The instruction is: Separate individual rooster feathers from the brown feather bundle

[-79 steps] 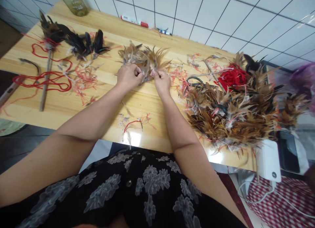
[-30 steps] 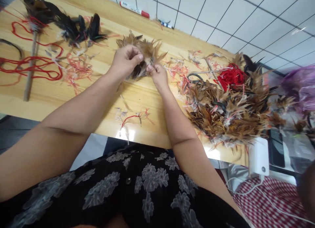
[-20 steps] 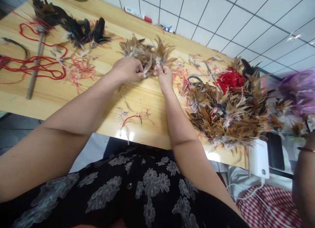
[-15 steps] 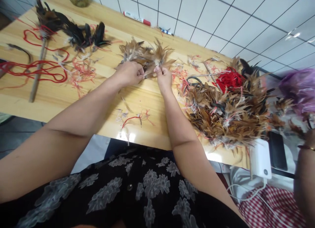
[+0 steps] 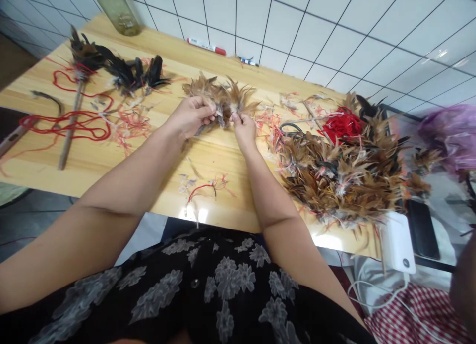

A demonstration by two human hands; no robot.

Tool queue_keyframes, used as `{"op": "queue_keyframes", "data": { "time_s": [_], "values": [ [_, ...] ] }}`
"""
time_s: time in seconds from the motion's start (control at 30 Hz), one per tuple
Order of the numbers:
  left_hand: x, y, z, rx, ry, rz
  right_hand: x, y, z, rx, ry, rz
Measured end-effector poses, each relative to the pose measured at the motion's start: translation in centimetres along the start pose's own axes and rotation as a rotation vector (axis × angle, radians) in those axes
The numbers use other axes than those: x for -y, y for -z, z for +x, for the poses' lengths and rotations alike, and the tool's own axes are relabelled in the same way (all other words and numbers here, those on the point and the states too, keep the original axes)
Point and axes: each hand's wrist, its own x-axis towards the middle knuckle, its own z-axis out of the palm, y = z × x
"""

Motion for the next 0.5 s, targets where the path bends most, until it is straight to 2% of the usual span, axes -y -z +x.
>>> {"op": "queue_keyframes", "data": {
  "time_s": [0.13,0.37,0.5],
  "values": [
    [0.3,0.0,0.1,0.022,0.006,-0.049,1.5,0.0,-0.5,-0.012,-0.120,0.028],
    [1.1,0.1,0.4,-0.001,-0.053,-0.001,2.8,0.1,-0.8,-0.001,-0.144,0.056],
    [1.4,-0.1,0.4,0.031,-0.058,0.017,3.2,-0.1,-0.6,0.005,-0.178,0.056]
  ]
}}
